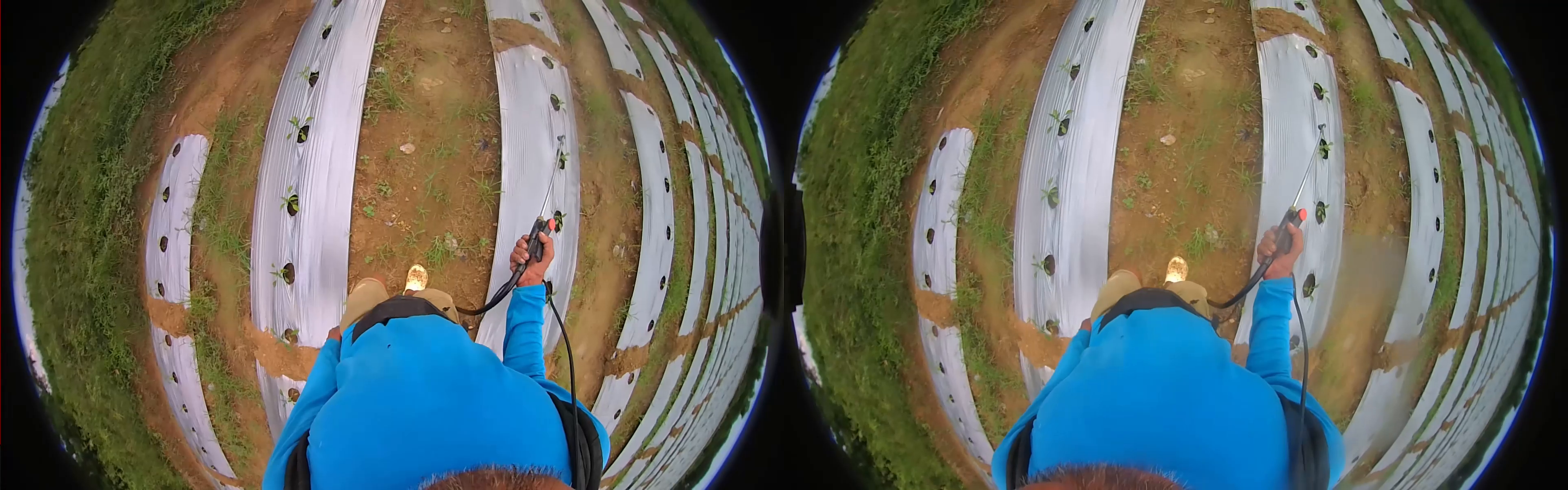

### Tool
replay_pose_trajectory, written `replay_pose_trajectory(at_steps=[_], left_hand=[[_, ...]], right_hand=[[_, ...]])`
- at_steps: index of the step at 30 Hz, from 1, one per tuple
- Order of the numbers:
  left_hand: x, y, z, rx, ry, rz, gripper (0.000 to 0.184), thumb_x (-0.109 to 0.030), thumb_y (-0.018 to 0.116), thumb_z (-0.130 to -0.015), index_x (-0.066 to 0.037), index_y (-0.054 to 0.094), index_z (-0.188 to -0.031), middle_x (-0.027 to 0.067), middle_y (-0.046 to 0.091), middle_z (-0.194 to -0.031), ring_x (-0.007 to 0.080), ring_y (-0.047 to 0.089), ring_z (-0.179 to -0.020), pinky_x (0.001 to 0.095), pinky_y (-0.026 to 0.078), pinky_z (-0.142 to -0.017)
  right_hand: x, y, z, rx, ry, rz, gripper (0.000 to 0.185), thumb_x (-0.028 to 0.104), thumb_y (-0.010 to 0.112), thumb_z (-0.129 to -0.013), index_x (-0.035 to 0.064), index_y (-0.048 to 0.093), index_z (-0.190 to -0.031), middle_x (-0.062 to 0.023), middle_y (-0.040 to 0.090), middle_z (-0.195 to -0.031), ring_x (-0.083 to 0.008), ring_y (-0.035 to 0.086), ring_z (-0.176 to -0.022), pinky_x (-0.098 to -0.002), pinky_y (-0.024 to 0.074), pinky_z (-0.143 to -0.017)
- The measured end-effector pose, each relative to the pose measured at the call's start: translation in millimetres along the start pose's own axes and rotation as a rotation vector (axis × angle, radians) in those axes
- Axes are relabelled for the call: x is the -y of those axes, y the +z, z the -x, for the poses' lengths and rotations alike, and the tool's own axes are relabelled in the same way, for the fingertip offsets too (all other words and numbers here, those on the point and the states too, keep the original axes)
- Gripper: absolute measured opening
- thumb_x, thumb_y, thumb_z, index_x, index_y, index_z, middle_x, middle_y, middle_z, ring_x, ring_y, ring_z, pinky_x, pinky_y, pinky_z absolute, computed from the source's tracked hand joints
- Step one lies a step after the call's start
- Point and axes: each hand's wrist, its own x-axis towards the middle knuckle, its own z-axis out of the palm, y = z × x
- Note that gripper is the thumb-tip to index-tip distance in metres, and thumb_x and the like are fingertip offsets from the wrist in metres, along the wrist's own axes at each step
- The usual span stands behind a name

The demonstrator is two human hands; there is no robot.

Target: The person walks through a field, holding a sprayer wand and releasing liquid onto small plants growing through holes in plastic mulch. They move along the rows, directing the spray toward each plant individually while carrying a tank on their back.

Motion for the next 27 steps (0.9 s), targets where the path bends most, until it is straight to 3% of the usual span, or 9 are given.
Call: replay_pose_trajectory(at_steps=[2, 5, 10, 12, 14, 18, 20, 22, 27], left_hand=[[-27.1, -45.1, -42.5, -0.209, 0.002, 0.558, 0.039, -0.036, 0.044, -0.083, -0.004, 0.063, -0.093, 0.0221, 0.060, -0.102, 0.0394, 0.057, -0.096, 0.0446, 0.045, -0.081], [-99.0, -154.3, -93.5, -0.229, 0.205, 0.130, 0.034, -0.031, 0.044, -0.083, -0.004, 0.063, -0.091, 0.0190, 0.063, -0.091, 0.0369, 0.060, -0.085, 0.0435, 0.049, -0.070], [-210.2, -298.3, -178.4, 0.045, -0.447, 1.092, 0.022, -0.025, 0.046, -0.081, -0.006, 0.056, -0.085, 0.0079, 0.056, -0.070, 0.0192, 0.054, -0.062, 0.0325, 0.041, -0.044], [-210.6, -320.7, -235.0, 0.091, -0.430, 1.061, 0.019, -0.025, 0.048, -0.080, -0.007, 0.053, -0.084, 0.0096, 0.057, -0.073, 0.0196, 0.052, -0.056, 0.0318, 0.039, -0.044], [-223.1, -348.7, -294.5, 0.117, -0.261, 0.630, 0.019, -0.024, 0.046, -0.080, -0.006, 0.054, -0.084, 0.0110, 0.057, -0.071, 0.0210, 0.050, -0.049, 0.0331, 0.039, -0.043], [-269.7, -424.2, -374.6, 0.177, -0.249, 0.822, 0.016, -0.021, 0.046, -0.081, -0.006, 0.054, -0.080, 0.0104, 0.056, -0.067, 0.0214, 0.047, -0.044, 0.0368, 0.039, -0.040], [-314.4, -484.4, -393.0, 0.209, -0.444, 0.855, 0.014, -0.019, 0.047, -0.081, -0.007, 0.052, -0.078, 0.0085, 0.055, -0.065, 0.0192, 0.046, -0.043, 0.0351, 0.037, -0.038], [-347.4, -539.5, -422.9, 0.174, -0.337, 0.906, 0.011, -0.023, 0.050, -0.081, -0.012, 0.052, -0.079, 0.0046, 0.054, -0.067, 0.0170, 0.050, -0.050, 0.0348, 0.040, -0.048], [-423.9, -644.8, -482.3, 0.111, -0.214, 0.889, 0.015, -0.021, 0.046, -0.083, -0.007, 0.051, -0.078, 0.0061, 0.052, -0.062, 0.0139, 0.044, -0.044, 0.0316, 0.034, -0.038]], right_hand=[[14.6, 22.9, -32.0, -0.007, -0.025, 0.047, 0.033, 0.036, 0.057, -0.077, 0.0026, 0.052, -0.077, -0.0048, 0.050, -0.061, -0.0117, 0.046, -0.042, -0.0229, 0.0402, -0.037], [30.8, 51.2, -82.9, 0.001, -0.058, 0.073, 0.033, 0.036, 0.057, -0.077, 0.0030, 0.053, -0.078, -0.0046, 0.050, -0.061, -0.0118, 0.046, -0.042, -0.0229, 0.0401, -0.037], [54.2, 96.1, -161.8, -0.121, -0.131, 0.066, 0.033, 0.036, 0.058, -0.077, 0.0042, 0.051, -0.077, -0.0039, 0.048, -0.059, -0.0110, 0.045, -0.042, -0.0222, 0.0388, -0.036], [57.7, 111.0, -188.0, -0.149, -0.148, 0.031, 0.033, 0.036, 0.058, -0.077, 0.0042, 0.051, -0.077, -0.0039, 0.048, -0.059, -0.0107, 0.045, -0.041, -0.0222, 0.0386, -0.036], [66.3, 136.3, -218.5, -0.170, -0.123, 0.029, 0.033, 0.037, 0.058, -0.077, 0.0040, 0.051, -0.077, -0.0040, 0.047, -0.059, -0.0105, 0.045, -0.041, -0.0219, 0.0383, -0.035], [87.3, 185.0, -261.3, -0.176, -0.109, 0.012, 0.039, 0.040, 0.060, -0.074, 0.0034, 0.049, -0.078, -0.0052, 0.045, -0.061, -0.0110, 0.041, -0.041, -0.0222, 0.0345, -0.035], [100.7, 213.9, -272.1, -0.156, -0.107, -0.065, 0.038, 0.039, 0.059, -0.076, 0.0024, 0.049, -0.079, -0.0059, 0.046, -0.061, -0.0113, 0.041, -0.041, -0.0223, 0.0347, -0.035], [117.4, 246.2, -291.0, -0.087, -0.080, -0.141, 0.036, 0.037, 0.059, -0.077, 0.0017, 0.050, -0.081, -0.0064, 0.047, -0.061, -0.0114, 0.042, -0.041, -0.0227, 0.0347, -0.035], [145.9, 293.9, -360.2, -0.021, -0.095, -0.101, 0.035, 0.035, 0.055, -0.081, 0.0010, 0.052, -0.083, -0.0054, 0.049, -0.062, -0.0108, 0.046, -0.042, -0.0232, 0.0404, -0.038]])
